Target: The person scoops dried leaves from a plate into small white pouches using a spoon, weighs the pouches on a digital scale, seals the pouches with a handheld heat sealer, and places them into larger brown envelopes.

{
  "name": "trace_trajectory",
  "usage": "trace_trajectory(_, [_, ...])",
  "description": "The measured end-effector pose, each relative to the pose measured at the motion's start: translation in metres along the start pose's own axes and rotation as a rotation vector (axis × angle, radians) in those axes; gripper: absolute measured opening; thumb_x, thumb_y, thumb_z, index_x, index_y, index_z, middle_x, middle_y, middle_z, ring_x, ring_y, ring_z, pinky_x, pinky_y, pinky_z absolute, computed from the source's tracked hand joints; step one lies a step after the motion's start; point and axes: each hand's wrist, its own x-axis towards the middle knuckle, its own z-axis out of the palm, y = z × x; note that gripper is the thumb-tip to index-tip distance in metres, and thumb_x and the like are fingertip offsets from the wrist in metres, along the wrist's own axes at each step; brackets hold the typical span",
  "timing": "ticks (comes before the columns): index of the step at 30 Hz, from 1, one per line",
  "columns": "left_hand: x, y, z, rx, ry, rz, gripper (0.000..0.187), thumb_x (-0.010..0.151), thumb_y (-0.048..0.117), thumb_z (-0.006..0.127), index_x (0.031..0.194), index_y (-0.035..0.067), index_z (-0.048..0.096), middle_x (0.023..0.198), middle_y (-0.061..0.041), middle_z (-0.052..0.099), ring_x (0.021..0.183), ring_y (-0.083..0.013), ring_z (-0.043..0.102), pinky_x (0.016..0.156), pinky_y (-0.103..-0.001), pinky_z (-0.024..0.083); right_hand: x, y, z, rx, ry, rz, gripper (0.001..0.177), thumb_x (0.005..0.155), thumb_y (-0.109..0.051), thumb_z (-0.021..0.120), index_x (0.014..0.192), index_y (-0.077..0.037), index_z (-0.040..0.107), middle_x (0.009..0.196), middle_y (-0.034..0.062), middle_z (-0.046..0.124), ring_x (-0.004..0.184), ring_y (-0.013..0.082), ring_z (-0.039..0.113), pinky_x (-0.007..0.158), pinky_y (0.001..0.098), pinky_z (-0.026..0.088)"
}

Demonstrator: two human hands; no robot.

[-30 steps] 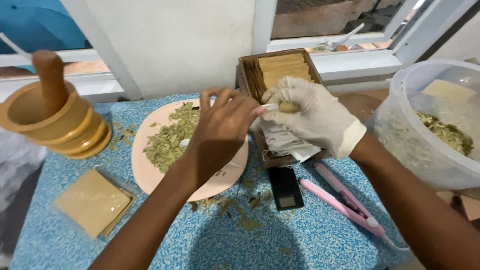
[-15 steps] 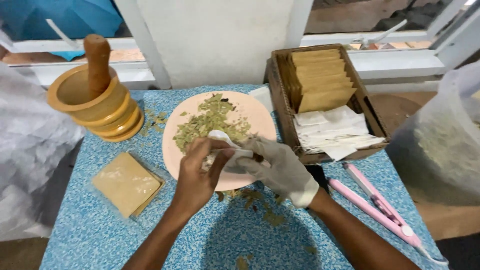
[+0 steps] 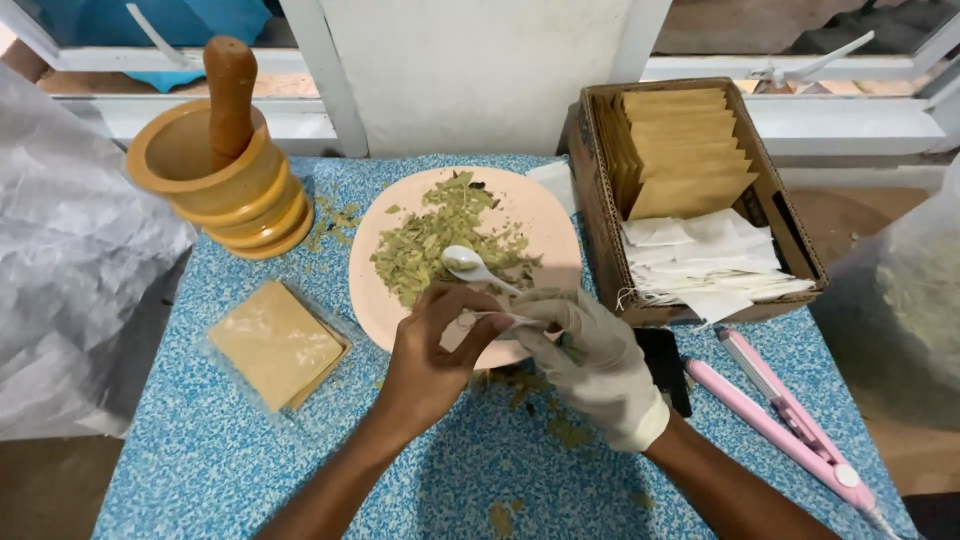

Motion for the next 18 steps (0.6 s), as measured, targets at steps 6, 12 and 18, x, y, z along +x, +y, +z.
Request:
trace_trajectory(6, [0.001, -0.001, -0.002, -0.056, 0.004, -0.027, 0.008, 0.106, 0.019, 0.077, 0.105, 0.011, 0.078, 0.096, -0.007, 0.077, 0.11, -0.0303, 0.073, 0.104, -0.051, 0.054, 0.003, -0.006, -0.007, 0.054, 0.074, -0.01, 0.032, 0.103, -0.028, 0.078, 0.13, -0.013, 0.076, 0.105, 0.0096, 0.077, 0.093, 0.0233, 0.073, 0.088, 0.0397, 0.064])
trace_trajectory(12, [-0.003, 0.001, -0.003, -0.032, -0.014, 0.017, 0.009, 0.105, 0.018, 0.078, 0.104, 0.009, 0.078, 0.094, -0.011, 0.077, 0.109, -0.0338, 0.073, 0.101, -0.054, 0.055, 0.004, -0.018, -0.013, 0.042, 0.012, -0.02, 0.02, 0.102, -0.006, 0.074, 0.12, -0.01, 0.081, 0.122, 0.0181, 0.074, 0.118, 0.0412, 0.077, 0.098, 0.0545, 0.062])
trace_trajectory(18, [-0.002, 0.001, -0.001, 0.031, -0.059, 0.038, 0.009, 0.105, 0.017, 0.077, 0.103, 0.008, 0.078, 0.093, -0.012, 0.077, 0.108, -0.0336, 0.071, 0.102, -0.054, 0.054, 0.001, -0.005, -0.018, 0.13, -0.033, 0.022, 0.015, 0.101, -0.005, 0.074, 0.113, -0.006, 0.082, 0.119, 0.0214, 0.075, 0.117, 0.043, 0.078, 0.1, 0.0588, 0.06])
